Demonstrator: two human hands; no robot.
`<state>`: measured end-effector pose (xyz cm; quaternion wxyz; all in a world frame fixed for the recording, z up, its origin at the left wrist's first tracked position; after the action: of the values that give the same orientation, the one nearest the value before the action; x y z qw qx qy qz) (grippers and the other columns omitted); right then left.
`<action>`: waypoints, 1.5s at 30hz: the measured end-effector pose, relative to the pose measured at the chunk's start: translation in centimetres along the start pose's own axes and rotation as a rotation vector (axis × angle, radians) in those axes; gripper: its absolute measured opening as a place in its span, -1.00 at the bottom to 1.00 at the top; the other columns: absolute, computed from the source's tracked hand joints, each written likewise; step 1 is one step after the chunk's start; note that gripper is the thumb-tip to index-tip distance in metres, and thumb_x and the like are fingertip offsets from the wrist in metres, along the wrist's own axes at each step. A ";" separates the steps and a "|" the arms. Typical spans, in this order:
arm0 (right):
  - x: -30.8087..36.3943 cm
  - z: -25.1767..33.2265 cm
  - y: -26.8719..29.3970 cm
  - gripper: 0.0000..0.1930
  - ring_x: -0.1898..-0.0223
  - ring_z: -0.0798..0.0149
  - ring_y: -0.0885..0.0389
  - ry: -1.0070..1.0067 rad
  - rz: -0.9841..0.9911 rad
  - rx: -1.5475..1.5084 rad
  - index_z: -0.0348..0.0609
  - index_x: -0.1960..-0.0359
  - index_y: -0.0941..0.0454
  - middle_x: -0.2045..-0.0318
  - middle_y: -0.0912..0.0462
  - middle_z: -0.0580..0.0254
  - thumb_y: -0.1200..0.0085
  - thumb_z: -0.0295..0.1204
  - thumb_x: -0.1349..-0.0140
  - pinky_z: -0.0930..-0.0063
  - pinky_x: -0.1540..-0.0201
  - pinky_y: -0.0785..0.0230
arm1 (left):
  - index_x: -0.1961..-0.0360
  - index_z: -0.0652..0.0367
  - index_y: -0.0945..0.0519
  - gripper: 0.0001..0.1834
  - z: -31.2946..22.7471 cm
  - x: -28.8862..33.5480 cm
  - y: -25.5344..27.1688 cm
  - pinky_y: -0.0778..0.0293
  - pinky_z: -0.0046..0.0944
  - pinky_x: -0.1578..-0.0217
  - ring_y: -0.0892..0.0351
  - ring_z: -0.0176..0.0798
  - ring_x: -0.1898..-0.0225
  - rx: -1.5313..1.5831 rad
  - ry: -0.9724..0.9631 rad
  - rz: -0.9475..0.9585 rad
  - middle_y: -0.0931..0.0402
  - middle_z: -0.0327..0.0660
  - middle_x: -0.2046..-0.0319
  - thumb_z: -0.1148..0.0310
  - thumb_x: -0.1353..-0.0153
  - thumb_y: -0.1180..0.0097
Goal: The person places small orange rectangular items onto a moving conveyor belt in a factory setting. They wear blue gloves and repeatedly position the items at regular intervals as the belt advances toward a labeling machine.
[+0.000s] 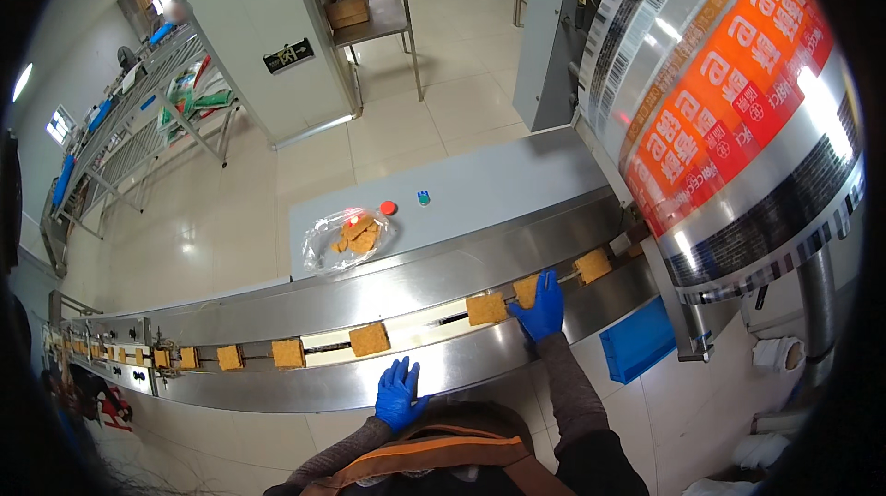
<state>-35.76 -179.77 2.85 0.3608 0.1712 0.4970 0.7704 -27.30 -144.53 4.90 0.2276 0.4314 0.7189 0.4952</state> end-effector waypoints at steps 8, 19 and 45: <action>-3.5 -4.4 4.2 -0.01 -0.20 -0.22 -0.32 -0.073 -0.086 0.061 -0.29 -0.32 -0.15 -0.34 -0.14 -0.22 -0.44 -0.29 0.18 0.07 -0.21 -0.28 | -0.35 0.16 -0.19 -0.14 0.0 0.2 -0.1 -0.05 0.17 -0.29 -0.11 0.25 -0.33 0.009 -0.056 0.002 -0.13 0.17 -0.31 0.03 -0.09 -0.22; -1.0 1.4 1.2 -0.08 -0.26 -0.21 -0.29 0.020 0.081 -0.215 -0.34 -0.30 -0.18 -0.32 -0.17 -0.29 -0.40 -0.21 0.08 0.15 -0.24 -0.24 | -0.39 0.12 -0.13 -0.10 0.4 0.2 -0.6 0.00 0.16 -0.31 -0.05 0.21 -0.37 -0.021 -0.054 0.041 -0.08 0.12 -0.35 0.00 -0.09 -0.20; 8.4 1.2 0.7 -0.14 -0.43 -0.11 0.02 0.205 -0.064 0.162 -0.36 -0.40 0.02 -0.40 -0.05 -0.15 -0.17 -0.22 -0.17 0.07 -0.45 0.25 | -0.38 0.47 0.05 0.07 25.7 22.3 4.6 0.30 0.08 -0.40 0.27 0.20 -0.46 -0.090 1.256 -0.453 0.21 0.26 -0.42 -0.22 -0.18 -0.04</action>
<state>-41.00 -173.06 3.20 0.3175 0.1044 0.5971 0.7292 -17.80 -111.77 0.83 -0.1179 -0.1104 0.7665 0.6216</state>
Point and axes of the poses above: each hand's wrist, its own x-axis away from the middle knuckle, its own y-axis out of the back of the hand, z = x × y, the point moved 9 cm from there along -x, towards the middle knuckle
